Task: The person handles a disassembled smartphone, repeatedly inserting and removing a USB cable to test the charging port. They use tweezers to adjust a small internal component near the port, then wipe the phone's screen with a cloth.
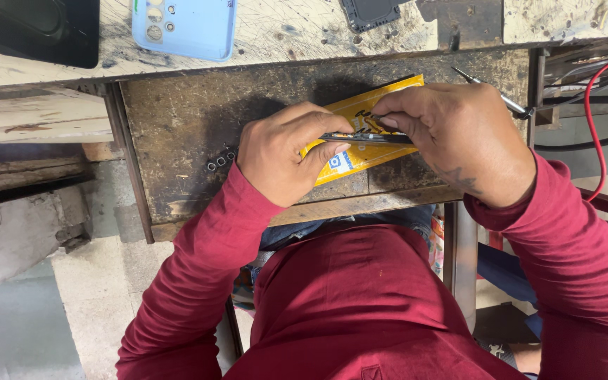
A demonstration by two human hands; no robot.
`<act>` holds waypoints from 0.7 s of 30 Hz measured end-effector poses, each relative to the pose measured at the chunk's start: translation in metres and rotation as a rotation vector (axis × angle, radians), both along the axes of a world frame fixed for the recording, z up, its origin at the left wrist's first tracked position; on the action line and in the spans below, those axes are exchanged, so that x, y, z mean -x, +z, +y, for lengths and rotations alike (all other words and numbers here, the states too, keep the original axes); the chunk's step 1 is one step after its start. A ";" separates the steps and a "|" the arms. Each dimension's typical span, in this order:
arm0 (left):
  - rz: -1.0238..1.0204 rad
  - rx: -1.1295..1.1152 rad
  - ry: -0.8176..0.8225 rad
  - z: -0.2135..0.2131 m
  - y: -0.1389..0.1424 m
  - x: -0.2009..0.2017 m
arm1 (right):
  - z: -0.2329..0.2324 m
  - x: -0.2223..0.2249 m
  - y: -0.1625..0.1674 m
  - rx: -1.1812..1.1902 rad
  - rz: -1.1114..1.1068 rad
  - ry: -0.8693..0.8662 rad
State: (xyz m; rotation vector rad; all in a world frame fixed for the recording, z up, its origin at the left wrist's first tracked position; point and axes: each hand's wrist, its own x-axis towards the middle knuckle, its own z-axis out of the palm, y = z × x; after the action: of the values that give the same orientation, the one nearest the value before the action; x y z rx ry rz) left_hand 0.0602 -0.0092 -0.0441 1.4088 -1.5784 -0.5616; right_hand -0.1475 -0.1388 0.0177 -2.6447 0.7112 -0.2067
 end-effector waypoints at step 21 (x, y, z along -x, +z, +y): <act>0.014 -0.001 -0.009 0.000 0.001 -0.001 | 0.000 0.000 0.001 -0.040 -0.036 0.006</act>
State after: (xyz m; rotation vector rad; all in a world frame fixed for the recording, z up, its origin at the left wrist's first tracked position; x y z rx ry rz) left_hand 0.0607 -0.0088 -0.0435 1.3963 -1.5749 -0.5767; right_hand -0.1480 -0.1386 0.0184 -2.5981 0.6884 -0.2360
